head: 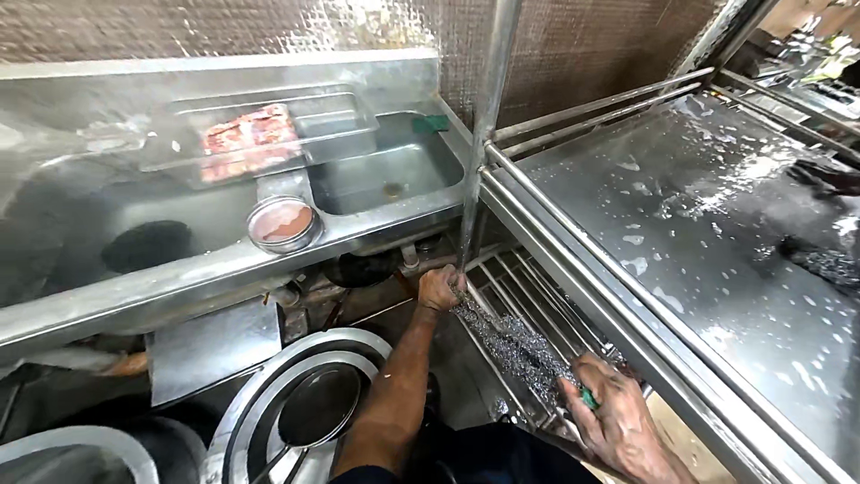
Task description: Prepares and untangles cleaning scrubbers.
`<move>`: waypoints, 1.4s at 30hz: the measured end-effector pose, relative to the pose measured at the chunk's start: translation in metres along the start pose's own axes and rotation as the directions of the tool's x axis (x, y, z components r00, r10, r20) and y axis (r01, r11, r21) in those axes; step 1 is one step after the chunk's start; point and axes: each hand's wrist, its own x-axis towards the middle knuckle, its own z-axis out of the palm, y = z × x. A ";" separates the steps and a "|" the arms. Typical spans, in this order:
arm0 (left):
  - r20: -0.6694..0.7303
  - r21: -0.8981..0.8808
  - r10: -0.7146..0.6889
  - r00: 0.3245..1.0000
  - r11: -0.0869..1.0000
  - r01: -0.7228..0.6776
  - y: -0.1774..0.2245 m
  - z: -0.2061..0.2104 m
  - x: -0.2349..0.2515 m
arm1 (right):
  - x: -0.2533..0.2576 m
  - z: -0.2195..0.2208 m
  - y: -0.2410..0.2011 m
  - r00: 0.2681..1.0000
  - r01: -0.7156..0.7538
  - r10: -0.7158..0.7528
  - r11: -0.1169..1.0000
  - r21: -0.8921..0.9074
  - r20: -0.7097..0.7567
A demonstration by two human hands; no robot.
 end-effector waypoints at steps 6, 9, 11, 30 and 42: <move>-0.027 -0.116 -0.225 0.974 0.968 0.220 -0.020 -0.031 0.002 | 0.006 -0.031 0.000 0.993 -0.016 0.030 0.993 0.121 -0.110; -0.063 -0.137 -0.297 0.953 0.948 0.287 -0.032 -0.043 0.011 | 0.019 -0.033 0.000 0.991 -0.102 0.116 0.978 0.181 -0.064; -0.017 -0.193 -0.378 0.926 0.910 0.368 -0.023 -0.048 0.026 | 0.033 -0.030 0.003 0.974 -0.124 0.165 0.961 0.246 -0.153; 0.396 -0.904 -0.844 0.363 -0.289 0.315 -0.065 -0.077 -0.025 | 0.040 0.001 -0.011 0.699 -0.157 0.704 0.320 0.934 -0.123; 0.443 -0.707 -0.365 0.819 0.420 0.569 -0.035 -0.070 -0.101 | 0.069 0.013 -0.005 0.714 -0.291 0.691 0.149 0.945 0.111</move>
